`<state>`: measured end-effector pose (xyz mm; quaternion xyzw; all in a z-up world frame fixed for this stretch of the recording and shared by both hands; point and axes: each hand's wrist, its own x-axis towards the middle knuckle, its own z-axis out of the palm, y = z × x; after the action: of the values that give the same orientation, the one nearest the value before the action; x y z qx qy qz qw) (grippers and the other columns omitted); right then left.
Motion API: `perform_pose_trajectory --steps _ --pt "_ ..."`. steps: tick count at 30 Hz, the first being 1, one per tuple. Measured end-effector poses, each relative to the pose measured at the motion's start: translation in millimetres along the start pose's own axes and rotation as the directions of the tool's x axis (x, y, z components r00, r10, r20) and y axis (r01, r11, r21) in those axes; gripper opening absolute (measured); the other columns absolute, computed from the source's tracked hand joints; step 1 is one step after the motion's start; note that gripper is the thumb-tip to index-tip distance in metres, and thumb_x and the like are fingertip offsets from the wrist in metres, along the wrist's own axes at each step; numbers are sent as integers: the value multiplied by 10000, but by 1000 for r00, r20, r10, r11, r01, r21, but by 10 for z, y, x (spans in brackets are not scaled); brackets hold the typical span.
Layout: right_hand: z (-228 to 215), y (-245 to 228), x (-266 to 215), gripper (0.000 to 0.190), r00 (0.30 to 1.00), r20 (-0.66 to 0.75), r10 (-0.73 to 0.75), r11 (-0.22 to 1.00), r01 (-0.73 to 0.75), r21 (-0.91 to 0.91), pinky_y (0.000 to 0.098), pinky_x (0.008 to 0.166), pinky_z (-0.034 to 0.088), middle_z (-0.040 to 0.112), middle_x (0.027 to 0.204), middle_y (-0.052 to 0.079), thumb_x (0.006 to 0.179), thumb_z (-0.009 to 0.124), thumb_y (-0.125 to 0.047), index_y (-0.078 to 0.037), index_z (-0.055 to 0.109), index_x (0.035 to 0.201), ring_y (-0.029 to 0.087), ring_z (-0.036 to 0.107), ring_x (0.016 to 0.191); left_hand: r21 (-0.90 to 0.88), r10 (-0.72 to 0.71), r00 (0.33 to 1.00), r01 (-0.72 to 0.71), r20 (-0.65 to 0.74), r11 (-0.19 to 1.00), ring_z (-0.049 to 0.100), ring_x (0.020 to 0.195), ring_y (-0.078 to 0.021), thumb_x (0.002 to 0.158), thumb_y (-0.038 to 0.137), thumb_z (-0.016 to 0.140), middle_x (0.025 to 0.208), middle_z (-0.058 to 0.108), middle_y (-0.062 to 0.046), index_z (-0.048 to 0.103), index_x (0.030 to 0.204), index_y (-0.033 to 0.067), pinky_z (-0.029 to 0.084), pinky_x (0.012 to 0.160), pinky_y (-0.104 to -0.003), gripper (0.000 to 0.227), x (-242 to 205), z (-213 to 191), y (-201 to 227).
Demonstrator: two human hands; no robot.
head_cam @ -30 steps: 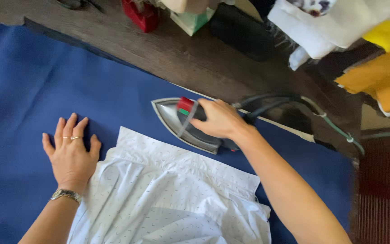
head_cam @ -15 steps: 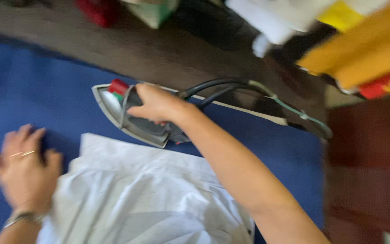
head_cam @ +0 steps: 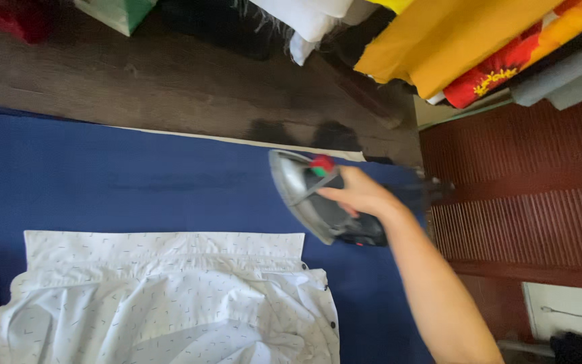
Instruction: The person irons a white shirt using an iron, pressing the collar and then moving to the back panel of the shirt.
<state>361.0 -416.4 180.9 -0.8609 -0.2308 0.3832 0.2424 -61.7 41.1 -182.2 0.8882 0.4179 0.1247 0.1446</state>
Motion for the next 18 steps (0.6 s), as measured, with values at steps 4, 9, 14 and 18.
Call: perform_pose_trajectory --steps 4,9,14,18 --pt "-202 1190 -317 308 949 -213 231 965 -196 173 273 335 398 441 308 116 862 637 -216 84 568 871 194 462 248 -15 -10 999 11 33 1000 562 692 -369 1375 229 469 727 552 -212 569 836 -66 384 647 -476 623 27 29 11" --pt "-178 1476 -926 516 841 -389 377 905 -244 348 284 342 347 397 280 108 840 671 -252 -8 491 423 194 420 242 -23 -33 997 35 66 999 514 620 -358 1388 226 455 666 508 -206 525 770 -56 338 597 -480 683 56 -54 75" --pt "-27 1442 -1273 354 719 -281 636 698 -380 607 304 365 279 419 557 96 873 694 -193 -49 422 696 189 368 405 -20 -96 990 98 106 995 450 524 -345 1404 220 436 586 448 -199 466 682 -44 276 532 -487 769 -25 -234 16" --pt "67 1466 -1304 365 783 -263 564 758 -364 541 309 400 304 467 550 111 873 691 -261 -48 456 694 202 413 412 -498 76 997 -64 3 865 377 1274 -510 1025 -30 361 1414 387 -425 314 1512 -130 243 1070 -485 499 210 -1510 1368"
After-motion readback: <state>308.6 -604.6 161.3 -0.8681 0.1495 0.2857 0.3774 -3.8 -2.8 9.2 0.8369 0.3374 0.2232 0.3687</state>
